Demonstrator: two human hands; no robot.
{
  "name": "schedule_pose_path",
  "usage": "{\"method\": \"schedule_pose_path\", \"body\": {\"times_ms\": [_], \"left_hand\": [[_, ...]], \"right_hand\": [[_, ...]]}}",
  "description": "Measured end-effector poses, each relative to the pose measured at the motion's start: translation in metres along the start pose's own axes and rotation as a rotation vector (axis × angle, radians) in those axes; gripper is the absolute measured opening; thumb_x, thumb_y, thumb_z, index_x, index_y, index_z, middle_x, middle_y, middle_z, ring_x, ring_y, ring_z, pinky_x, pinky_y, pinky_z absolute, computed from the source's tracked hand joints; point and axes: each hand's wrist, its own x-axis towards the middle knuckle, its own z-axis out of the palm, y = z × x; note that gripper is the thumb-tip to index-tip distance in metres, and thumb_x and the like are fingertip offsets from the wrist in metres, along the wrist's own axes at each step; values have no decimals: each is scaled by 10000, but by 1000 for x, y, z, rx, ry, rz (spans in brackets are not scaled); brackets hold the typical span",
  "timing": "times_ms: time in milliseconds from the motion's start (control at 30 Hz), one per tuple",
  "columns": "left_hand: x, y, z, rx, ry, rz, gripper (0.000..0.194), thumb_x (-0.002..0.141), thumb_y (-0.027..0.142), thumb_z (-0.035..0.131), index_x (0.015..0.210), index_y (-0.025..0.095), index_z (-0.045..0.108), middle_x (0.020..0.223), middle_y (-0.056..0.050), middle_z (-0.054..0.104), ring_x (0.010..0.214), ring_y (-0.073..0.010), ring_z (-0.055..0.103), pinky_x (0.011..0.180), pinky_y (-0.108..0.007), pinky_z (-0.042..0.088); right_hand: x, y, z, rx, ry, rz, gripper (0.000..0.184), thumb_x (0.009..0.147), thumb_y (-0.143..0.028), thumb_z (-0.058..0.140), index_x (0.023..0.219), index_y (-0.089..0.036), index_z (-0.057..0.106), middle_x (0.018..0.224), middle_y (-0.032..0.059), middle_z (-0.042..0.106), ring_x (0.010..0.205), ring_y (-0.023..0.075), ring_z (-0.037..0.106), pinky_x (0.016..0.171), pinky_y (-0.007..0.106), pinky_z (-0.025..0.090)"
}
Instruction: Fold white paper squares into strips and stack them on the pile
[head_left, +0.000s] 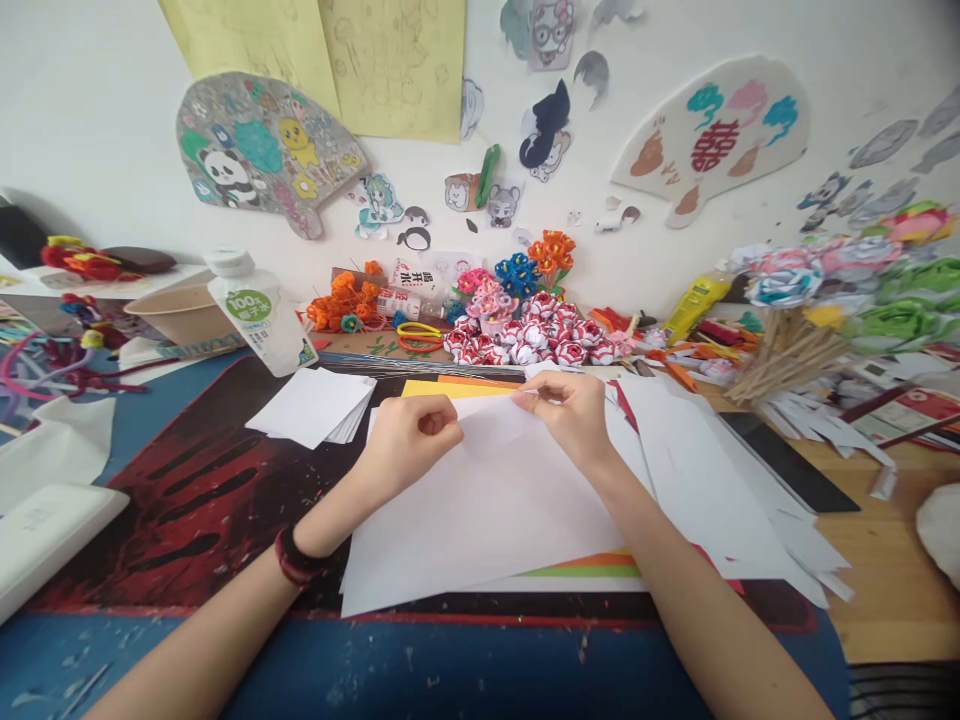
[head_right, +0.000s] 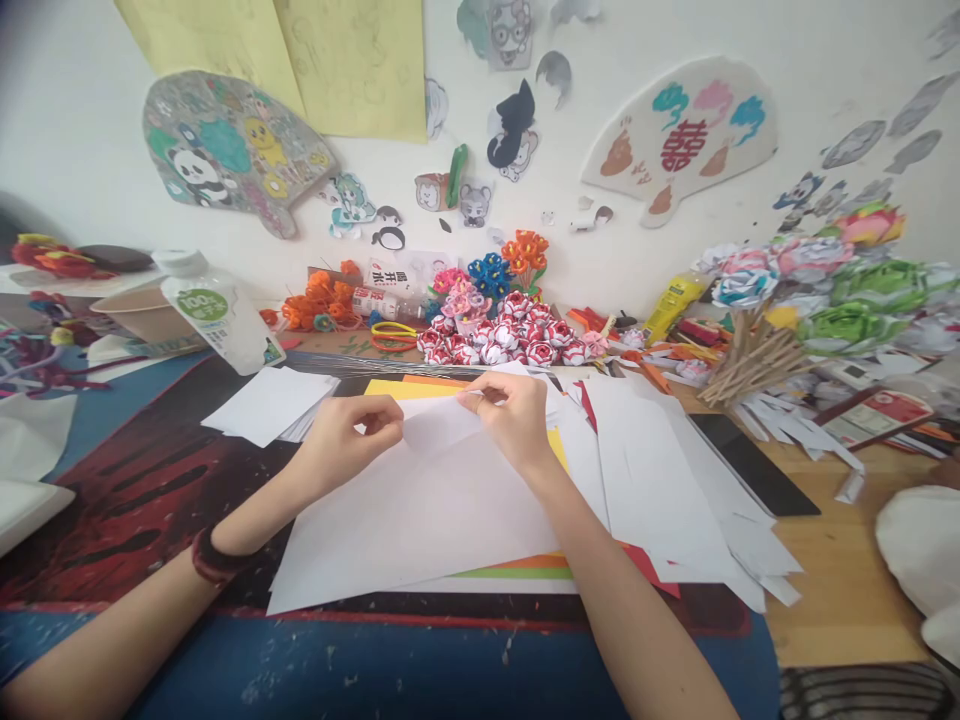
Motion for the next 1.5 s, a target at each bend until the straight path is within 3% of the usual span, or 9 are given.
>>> {"method": "schedule_pose_path", "body": {"times_ms": [533,667,733,833,900,1000,1100,1267,1500], "left_hand": [[4,-3,-9,-18,2,-20,124,692,195,537,585,170,594,538,36,523,548,-103,446,542,-225,338],[6,-13,-17,8,78,-100,114,686,179,556,573,172,573,537,36,533,544,-108,457,537,-233,335],[8,-16,-19,-73,117,-127,112,748,217,548,665,174,612,608,19,596,586,-122,512,558,-233,370],[7,-14,-13,-217,119,-80,227,853,365,528,872,177,652,837,-28,683,709,-145,576,633,-243,426],[5,-11,-6,-265,61,-51,287,866,428,534,921,175,658,928,-48,689,770,-154,589,681,-251,441],[2,-10,3,-354,32,-68,315,883,441,515,854,154,641,808,-47,663,734,-155,589,668,-252,445],[1,-14,3,-298,51,-57,294,892,415,506,817,156,624,701,-17,608,673,-141,555,629,-240,420],[2,-15,-2,-159,-86,38,264,903,359,473,782,165,604,595,29,520,579,-113,468,561,-219,355],[0,-7,0,-142,-134,82,233,884,321,490,772,160,617,616,27,574,574,-105,459,563,-212,346]], "right_hand": [[0,2,2,24,11,36,104,654,-248,735,616,-158,700,564,0,598,549,138,511,561,269,389],[7,10,-9,124,124,64,106,678,-248,712,631,-162,670,610,5,609,577,144,529,555,262,392],[8,13,-11,182,153,106,134,675,-269,721,633,-162,653,584,-7,571,546,132,502,524,254,372],[7,12,-4,266,73,122,158,677,-285,738,650,-157,650,619,-4,572,575,126,508,542,247,383],[4,8,2,322,5,138,178,681,-306,747,674,-155,654,661,3,589,616,131,531,571,245,404],[2,5,7,360,-115,200,212,703,-351,733,747,-153,672,731,19,626,668,142,567,604,246,434],[3,6,5,333,-305,256,214,727,-353,713,786,-150,681,754,24,654,675,140,585,624,244,446],[2,11,3,225,-654,190,183,771,-324,667,782,-144,701,783,42,690,706,151,617,646,249,466],[-2,11,7,126,-692,67,157,797,-274,608,791,-150,704,775,34,686,688,145,603,620,241,457]]}}
